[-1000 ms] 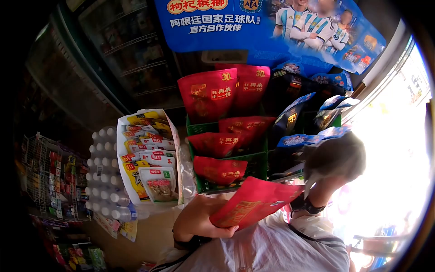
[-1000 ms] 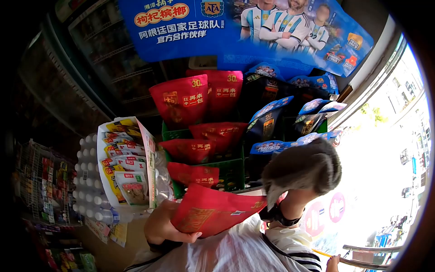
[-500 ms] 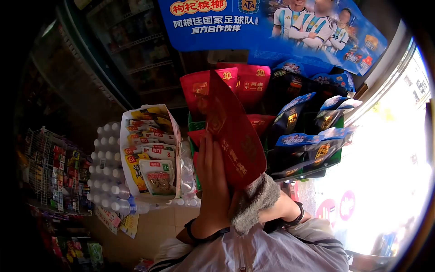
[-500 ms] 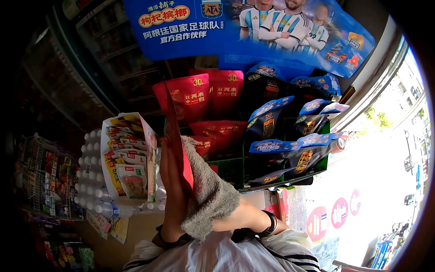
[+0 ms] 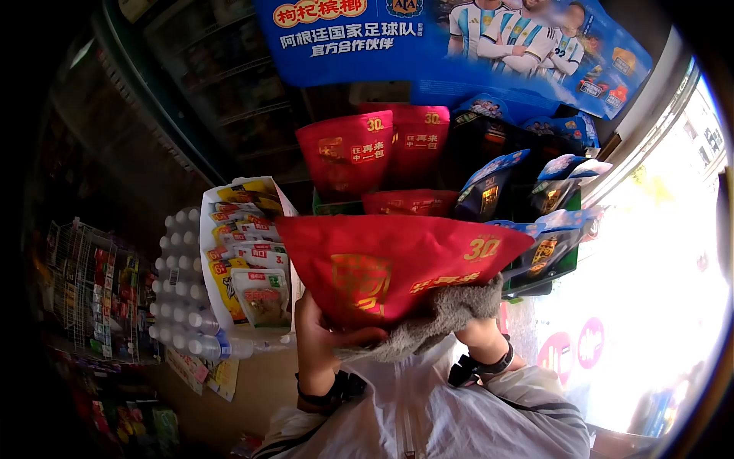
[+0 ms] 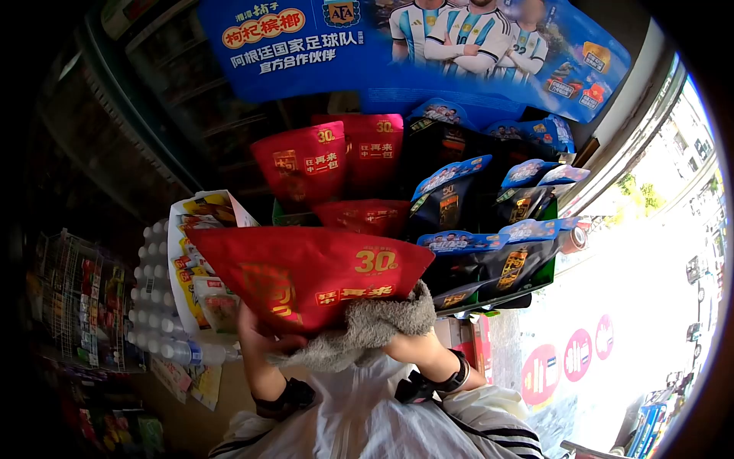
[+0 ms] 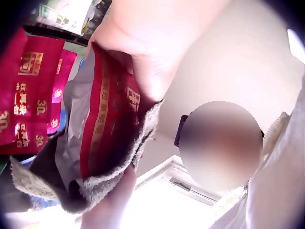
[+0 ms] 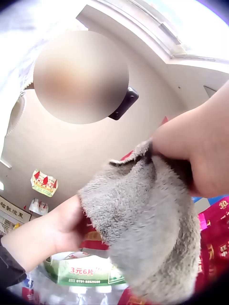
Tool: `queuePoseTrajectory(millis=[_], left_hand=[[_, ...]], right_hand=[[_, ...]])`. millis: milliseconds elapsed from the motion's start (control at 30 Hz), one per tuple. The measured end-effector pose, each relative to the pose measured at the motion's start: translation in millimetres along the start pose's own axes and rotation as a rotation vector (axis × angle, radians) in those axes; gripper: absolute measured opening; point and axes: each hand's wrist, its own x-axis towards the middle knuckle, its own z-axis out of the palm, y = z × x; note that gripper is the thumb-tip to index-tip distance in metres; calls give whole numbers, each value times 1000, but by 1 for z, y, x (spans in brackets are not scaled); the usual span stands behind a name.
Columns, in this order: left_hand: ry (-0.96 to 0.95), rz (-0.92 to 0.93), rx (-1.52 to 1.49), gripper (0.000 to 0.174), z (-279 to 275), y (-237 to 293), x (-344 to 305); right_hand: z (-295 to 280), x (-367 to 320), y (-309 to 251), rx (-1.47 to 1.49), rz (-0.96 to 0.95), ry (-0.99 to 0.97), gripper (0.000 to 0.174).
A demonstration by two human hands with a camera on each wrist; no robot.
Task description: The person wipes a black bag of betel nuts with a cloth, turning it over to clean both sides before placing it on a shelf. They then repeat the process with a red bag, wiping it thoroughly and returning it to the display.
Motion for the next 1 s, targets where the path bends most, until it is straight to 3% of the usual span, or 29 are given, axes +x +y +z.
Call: queuePoseTrajectory(millis=[33,67,133,233,267,300,400,467,500,567,633,733,900,967,1000], left_hand=[[-109,43,105,81,-5,-4,-1],[-55,46,131,65,1,-1,-2],[-51,53,132,60,8,-2,-4],[-43,58,120,47,13,-11,-8],[-125,53,220,45,11,-13,-9],[-207,46,321,42,11,-14,-9],[-259,25,349,39,11,-8,-11],[-296,-45,250,39,7,-5,-13],[-297,-46,250,39,6,-3,-13],[-353,-28,292,39,4,-1,-12],[-351,-23,268,38,6,0,-14],[-373,2,235,37,9,1,-15],[-429,71,298,36,12,6,-14],[-333,15,294,38,-4,-1,-19],[-168,-114,21,46,-8,-3,-23]], right_hand=[[0,-1,0,15,-5,-12,27],[-1,0,-2,15,-4,-8,27],[-3,7,-10,123,91,8,30],[-9,12,-13,8,48,166,28],[-7,11,-10,205,85,328,29],[-20,8,-2,192,138,253,47],[-25,21,-10,142,-2,142,38],[-21,16,-4,-323,-193,243,29],[-23,12,3,-323,-191,243,29],[-31,-1,20,-685,-278,296,27],[-35,-6,26,-444,-202,326,24],[-45,-11,24,-450,-202,265,27],[-70,-12,37,-1057,-522,339,30],[-72,4,22,25,-160,848,39],[-89,9,12,-131,-175,870,40]])
